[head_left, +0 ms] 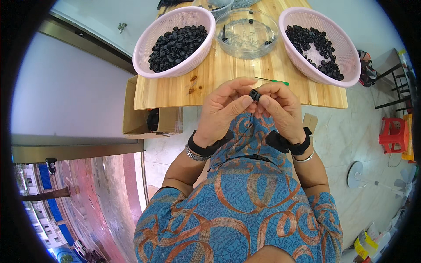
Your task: The recorder is manually assembling or inspecting small black plastic shoe components at a table.
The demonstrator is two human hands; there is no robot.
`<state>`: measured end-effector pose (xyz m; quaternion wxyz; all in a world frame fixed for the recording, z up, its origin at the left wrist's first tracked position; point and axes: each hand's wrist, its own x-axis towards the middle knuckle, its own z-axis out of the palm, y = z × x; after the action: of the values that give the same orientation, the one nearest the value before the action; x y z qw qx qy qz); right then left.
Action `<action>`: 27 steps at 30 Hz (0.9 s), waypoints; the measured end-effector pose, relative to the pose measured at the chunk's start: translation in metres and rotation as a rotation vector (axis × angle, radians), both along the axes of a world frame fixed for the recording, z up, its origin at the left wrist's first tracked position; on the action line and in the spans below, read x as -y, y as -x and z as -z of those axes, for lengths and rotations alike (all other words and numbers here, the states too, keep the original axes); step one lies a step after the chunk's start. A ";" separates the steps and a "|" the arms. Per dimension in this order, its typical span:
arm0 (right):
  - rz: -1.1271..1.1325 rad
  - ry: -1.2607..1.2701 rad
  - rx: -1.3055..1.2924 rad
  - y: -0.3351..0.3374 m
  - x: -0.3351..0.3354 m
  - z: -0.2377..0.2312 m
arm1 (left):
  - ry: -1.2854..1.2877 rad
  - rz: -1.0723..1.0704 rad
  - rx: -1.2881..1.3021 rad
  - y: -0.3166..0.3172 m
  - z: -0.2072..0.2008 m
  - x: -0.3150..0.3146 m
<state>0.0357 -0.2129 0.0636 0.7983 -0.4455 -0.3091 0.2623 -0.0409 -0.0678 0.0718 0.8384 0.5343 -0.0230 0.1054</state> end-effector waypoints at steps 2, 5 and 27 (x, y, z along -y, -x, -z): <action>0.049 0.035 0.060 0.001 0.002 -0.001 | 0.001 -0.020 -0.017 0.000 0.000 0.000; 0.126 0.081 0.129 0.003 0.004 -0.003 | -0.068 0.007 0.015 0.000 0.003 -0.001; 0.054 0.154 0.068 -0.005 0.027 -0.005 | -0.142 0.011 -0.165 0.010 -0.007 0.004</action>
<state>0.0404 -0.2395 0.0684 0.7576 -0.5223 -0.3026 0.2482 -0.0510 -0.0716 0.0793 0.7981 0.5990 0.0357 0.0543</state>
